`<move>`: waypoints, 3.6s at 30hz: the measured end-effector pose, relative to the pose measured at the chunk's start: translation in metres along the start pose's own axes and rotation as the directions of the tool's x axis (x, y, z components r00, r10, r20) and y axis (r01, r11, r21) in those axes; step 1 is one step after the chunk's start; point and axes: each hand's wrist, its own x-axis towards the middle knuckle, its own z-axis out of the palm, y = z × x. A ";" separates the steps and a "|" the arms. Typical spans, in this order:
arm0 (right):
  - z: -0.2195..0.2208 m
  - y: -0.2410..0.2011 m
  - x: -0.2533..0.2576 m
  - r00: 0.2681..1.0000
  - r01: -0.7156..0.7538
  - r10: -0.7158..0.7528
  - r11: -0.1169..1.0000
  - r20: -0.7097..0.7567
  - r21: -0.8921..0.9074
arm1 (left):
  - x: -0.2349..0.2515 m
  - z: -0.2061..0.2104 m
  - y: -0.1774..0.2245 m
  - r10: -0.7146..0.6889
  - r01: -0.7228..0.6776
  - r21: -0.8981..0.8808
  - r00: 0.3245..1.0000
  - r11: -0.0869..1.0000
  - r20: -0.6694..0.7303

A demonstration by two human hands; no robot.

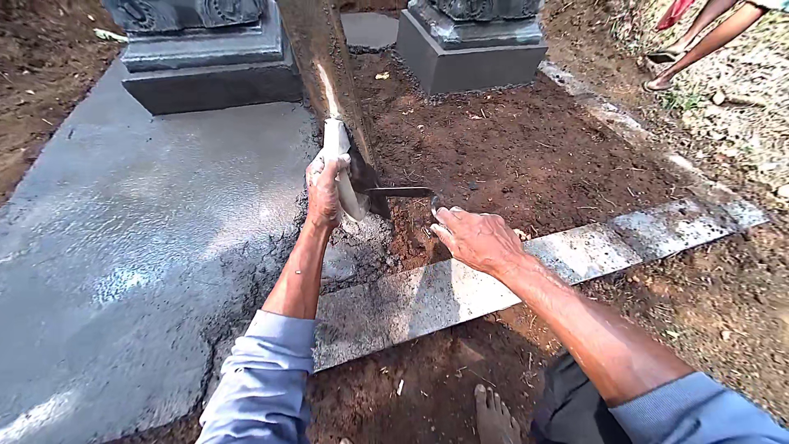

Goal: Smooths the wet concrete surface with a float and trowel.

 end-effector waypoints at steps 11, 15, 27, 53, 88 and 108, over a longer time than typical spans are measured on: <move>-0.047 -0.027 -0.002 0.953 -0.288 0.298 0.847 0.048 0.446 | -0.007 0.017 0.003 0.058 -0.062 0.220 0.998 0.974 0.028; -0.045 -0.047 0.001 0.978 -0.165 0.209 0.826 -0.021 0.539 | -0.014 0.043 -0.007 0.038 -0.043 0.135 0.998 0.990 0.040; -0.035 0.005 0.004 0.896 -0.380 0.442 0.816 -0.045 0.436 | 0.004 -0.007 0.019 0.144 -0.084 -0.313 0.974 0.946 0.174; -0.038 0.004 0.010 0.902 -0.383 0.418 0.660 0.107 0.646 | -0.025 -0.046 0.013 0.083 -0.117 0.055 0.902 0.992 0.423; -0.038 -0.039 -0.018 0.941 -0.028 0.138 0.943 -0.310 0.333 | -0.023 -0.032 0.025 -0.239 0.110 0.355 0.908 0.928 0.344; -0.025 0.010 -0.015 0.971 -0.187 0.177 0.981 0.159 0.049 | 0.028 0.000 0.092 0.075 -0.099 -0.025 0.879 0.995 -0.471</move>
